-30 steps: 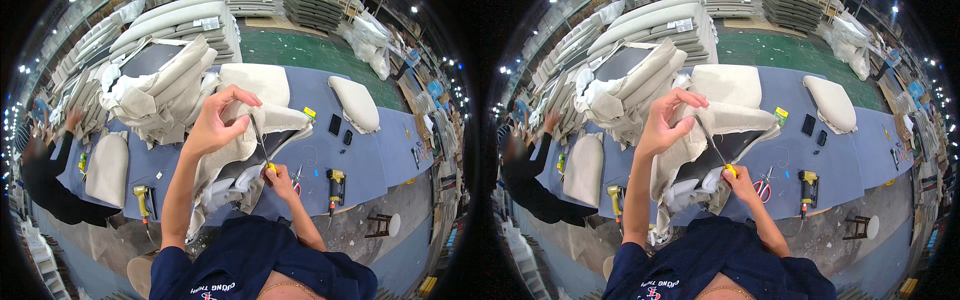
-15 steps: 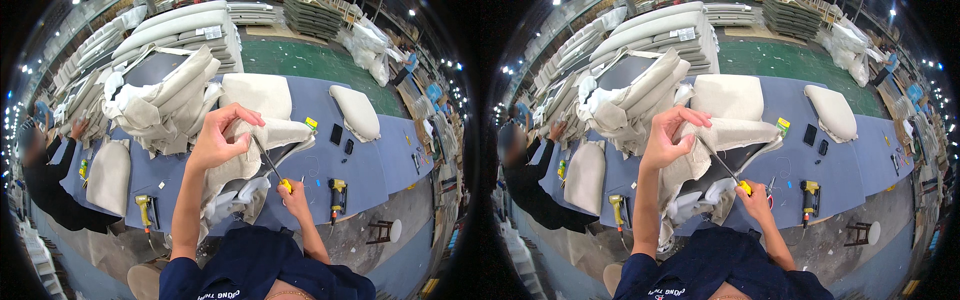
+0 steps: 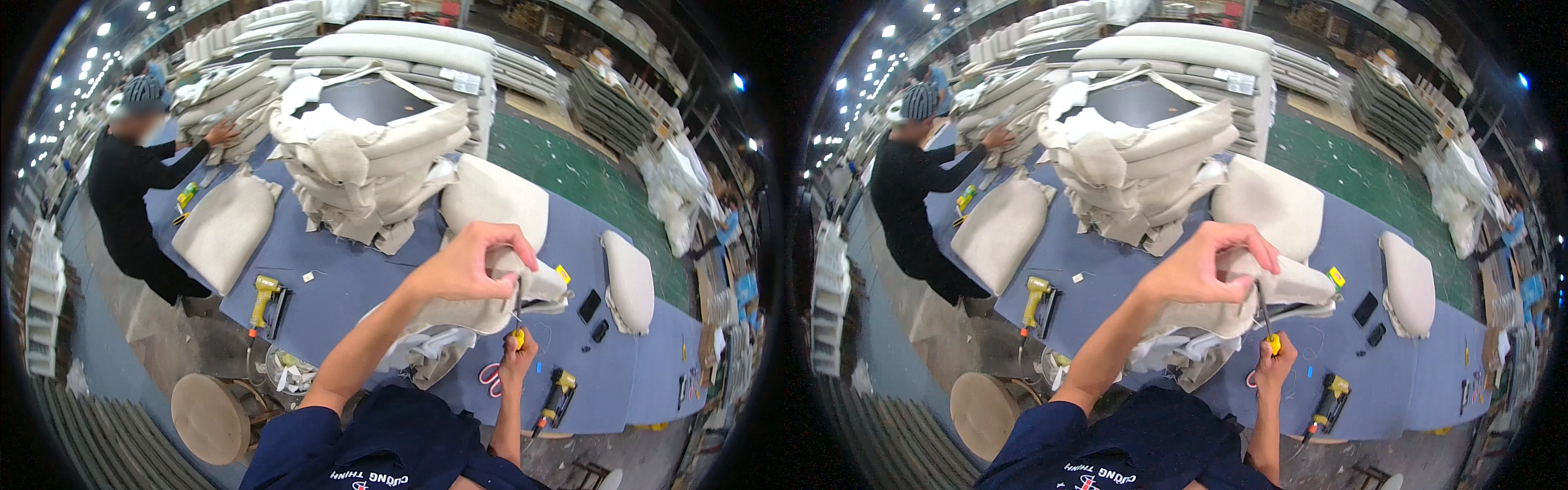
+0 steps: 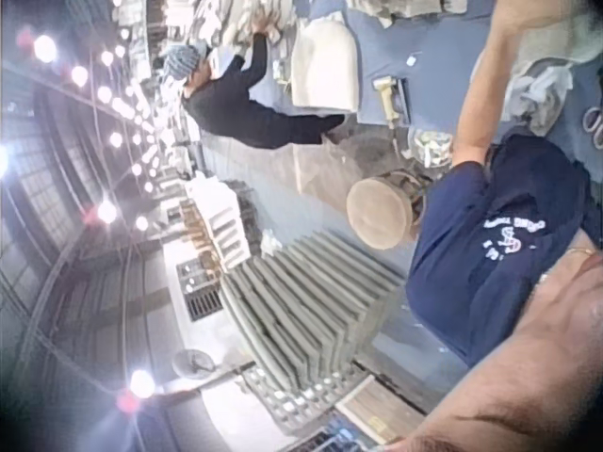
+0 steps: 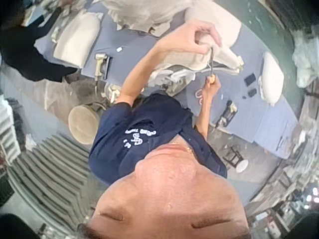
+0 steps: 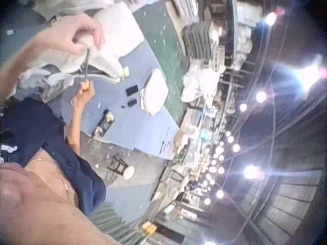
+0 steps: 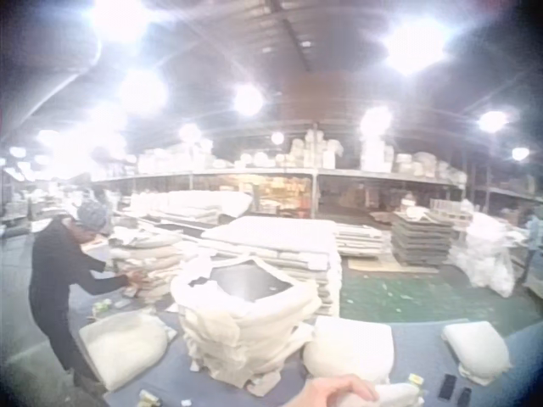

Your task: The person covers a foam cushion with fabric, hand-sews the edges, and uses a staple gun to secure the fabric to the cushion frame. They also use a screwdriver to adjust the cushion and handle multiple cushions on the workbench.

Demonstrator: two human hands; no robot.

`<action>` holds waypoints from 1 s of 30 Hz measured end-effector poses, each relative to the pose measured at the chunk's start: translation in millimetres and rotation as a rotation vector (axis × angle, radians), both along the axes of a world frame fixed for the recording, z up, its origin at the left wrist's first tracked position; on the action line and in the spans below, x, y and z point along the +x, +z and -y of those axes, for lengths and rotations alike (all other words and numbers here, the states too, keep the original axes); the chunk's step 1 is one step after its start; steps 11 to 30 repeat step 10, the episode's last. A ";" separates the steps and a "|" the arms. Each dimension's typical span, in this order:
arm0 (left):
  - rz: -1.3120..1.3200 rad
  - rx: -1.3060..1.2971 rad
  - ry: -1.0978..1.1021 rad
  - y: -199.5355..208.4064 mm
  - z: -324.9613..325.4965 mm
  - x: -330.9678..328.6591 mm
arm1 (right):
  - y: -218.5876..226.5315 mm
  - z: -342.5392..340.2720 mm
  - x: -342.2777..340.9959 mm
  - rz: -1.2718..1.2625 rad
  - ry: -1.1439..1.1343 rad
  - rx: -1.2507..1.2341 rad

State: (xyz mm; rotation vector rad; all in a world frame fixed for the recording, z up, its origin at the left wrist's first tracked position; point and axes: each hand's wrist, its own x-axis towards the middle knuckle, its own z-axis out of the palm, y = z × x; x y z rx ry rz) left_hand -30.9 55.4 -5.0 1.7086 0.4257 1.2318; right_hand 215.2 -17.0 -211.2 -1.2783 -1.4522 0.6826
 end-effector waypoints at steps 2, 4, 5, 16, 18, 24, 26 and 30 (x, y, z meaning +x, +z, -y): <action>-0.029 -0.019 0.031 1.3 4.2 -0.1 | -13.7 -2.7 2.5 -0.147 0.220 -0.152; -0.049 -0.016 0.008 -1.5 3.2 3.1 | -20.8 -0.6 -5.6 -0.264 0.364 -0.198; -0.059 -0.014 -0.003 -2.5 2.5 4.4 | -24.8 1.3 -11.4 -0.321 0.436 -0.223; -0.073 -0.003 0.009 -2.3 3.6 2.8 | -39.8 -7.3 -35.6 -0.305 0.120 -0.109; -0.073 -0.003 0.009 -2.3 3.6 2.8 | -39.8 -7.3 -35.6 -0.305 0.120 -0.109; -0.073 -0.003 0.009 -2.3 3.6 2.8 | -39.8 -7.3 -35.6 -0.305 0.120 -0.109; -0.073 -0.003 0.009 -2.3 3.6 2.8 | -39.8 -7.3 -35.6 -0.305 0.120 -0.109; -0.073 -0.003 0.009 -2.3 3.6 2.8 | -39.8 -7.3 -35.6 -0.305 0.120 -0.109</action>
